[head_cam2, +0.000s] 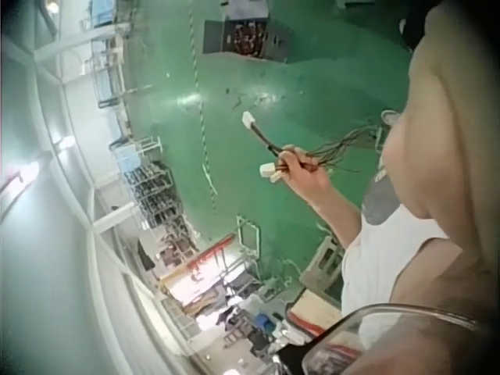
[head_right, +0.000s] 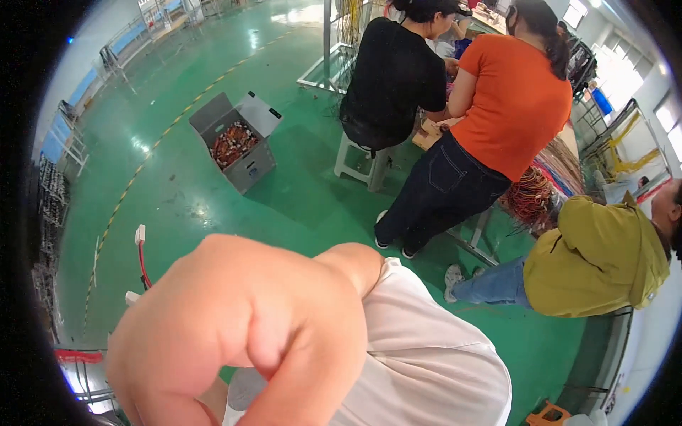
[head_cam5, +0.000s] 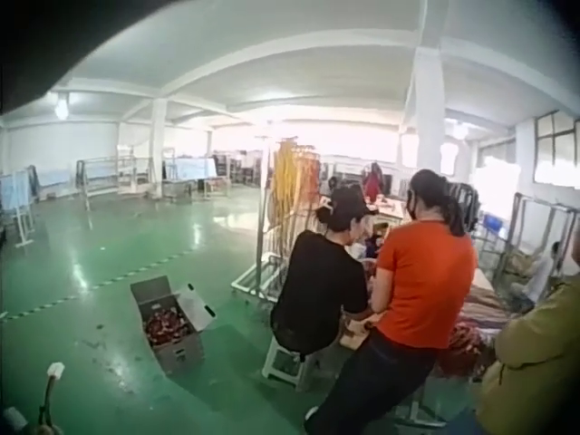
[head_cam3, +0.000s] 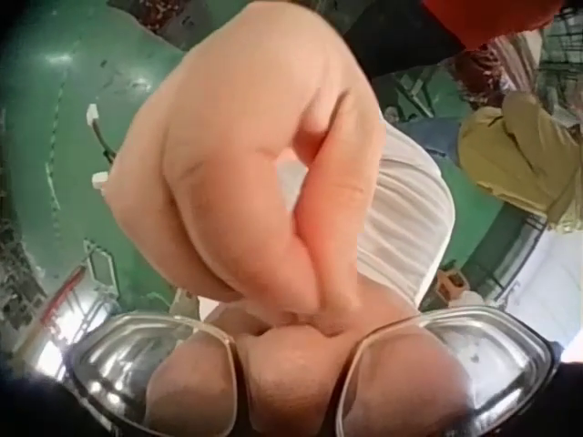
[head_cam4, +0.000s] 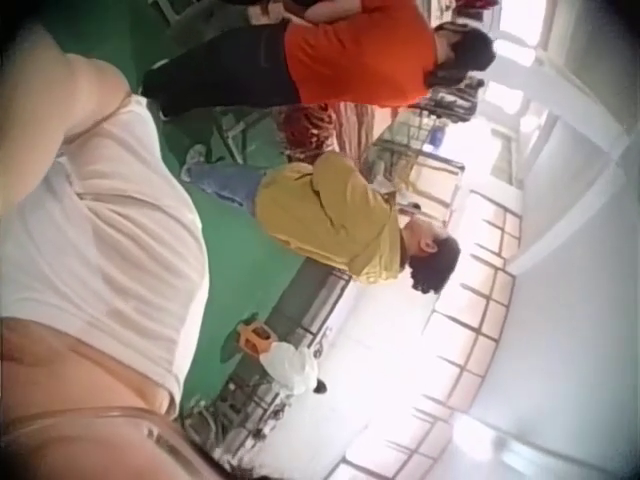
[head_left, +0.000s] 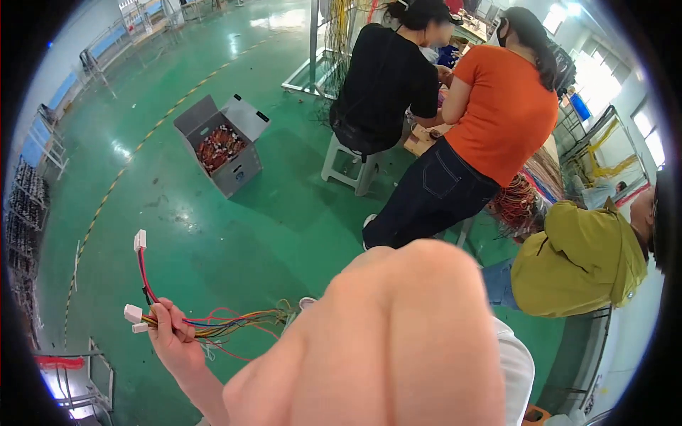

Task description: Inspecting and bundling various colored wire harnesses with connectors using electrical tape.

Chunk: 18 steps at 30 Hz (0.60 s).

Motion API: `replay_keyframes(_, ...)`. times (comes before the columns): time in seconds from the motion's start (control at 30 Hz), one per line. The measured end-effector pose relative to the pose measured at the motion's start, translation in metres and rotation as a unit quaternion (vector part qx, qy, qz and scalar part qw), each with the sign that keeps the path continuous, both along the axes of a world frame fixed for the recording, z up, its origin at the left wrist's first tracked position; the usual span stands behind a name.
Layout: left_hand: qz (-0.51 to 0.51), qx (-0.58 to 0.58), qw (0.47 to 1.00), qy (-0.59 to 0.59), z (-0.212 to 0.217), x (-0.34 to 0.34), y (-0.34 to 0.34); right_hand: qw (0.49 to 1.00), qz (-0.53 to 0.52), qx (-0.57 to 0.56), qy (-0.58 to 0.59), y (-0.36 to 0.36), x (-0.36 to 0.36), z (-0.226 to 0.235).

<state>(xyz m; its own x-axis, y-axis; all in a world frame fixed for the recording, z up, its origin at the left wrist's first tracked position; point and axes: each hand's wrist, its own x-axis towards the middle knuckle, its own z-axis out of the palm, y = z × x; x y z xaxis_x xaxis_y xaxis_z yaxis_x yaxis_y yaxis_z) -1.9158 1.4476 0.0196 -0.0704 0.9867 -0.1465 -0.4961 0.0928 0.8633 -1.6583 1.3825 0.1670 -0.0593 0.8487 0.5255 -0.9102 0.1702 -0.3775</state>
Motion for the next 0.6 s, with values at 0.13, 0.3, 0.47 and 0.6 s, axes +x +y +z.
replay_keyframes(0.13,0.000,-0.032,0.999,-0.004,-0.001,-0.006,0.023,0.999,0.028,0.039,-0.017,0.030,0.003,0.007)
replay_keyframes(0.3,0.044,-0.115,0.992,0.019,-0.009,-0.025,0.059,0.992,0.059,0.102,-0.034,0.053,-0.021,0.010)
replay_keyframes(0.47,-0.091,-0.031,0.995,-0.014,-0.017,-0.058,0.084,0.943,-0.055,0.318,-0.082,0.038,-0.060,0.030)
replay_keyframes(0.6,-0.105,-0.055,0.993,-0.012,-0.027,-0.070,0.105,0.925,-0.059,0.352,-0.132,0.039,-0.083,0.035)
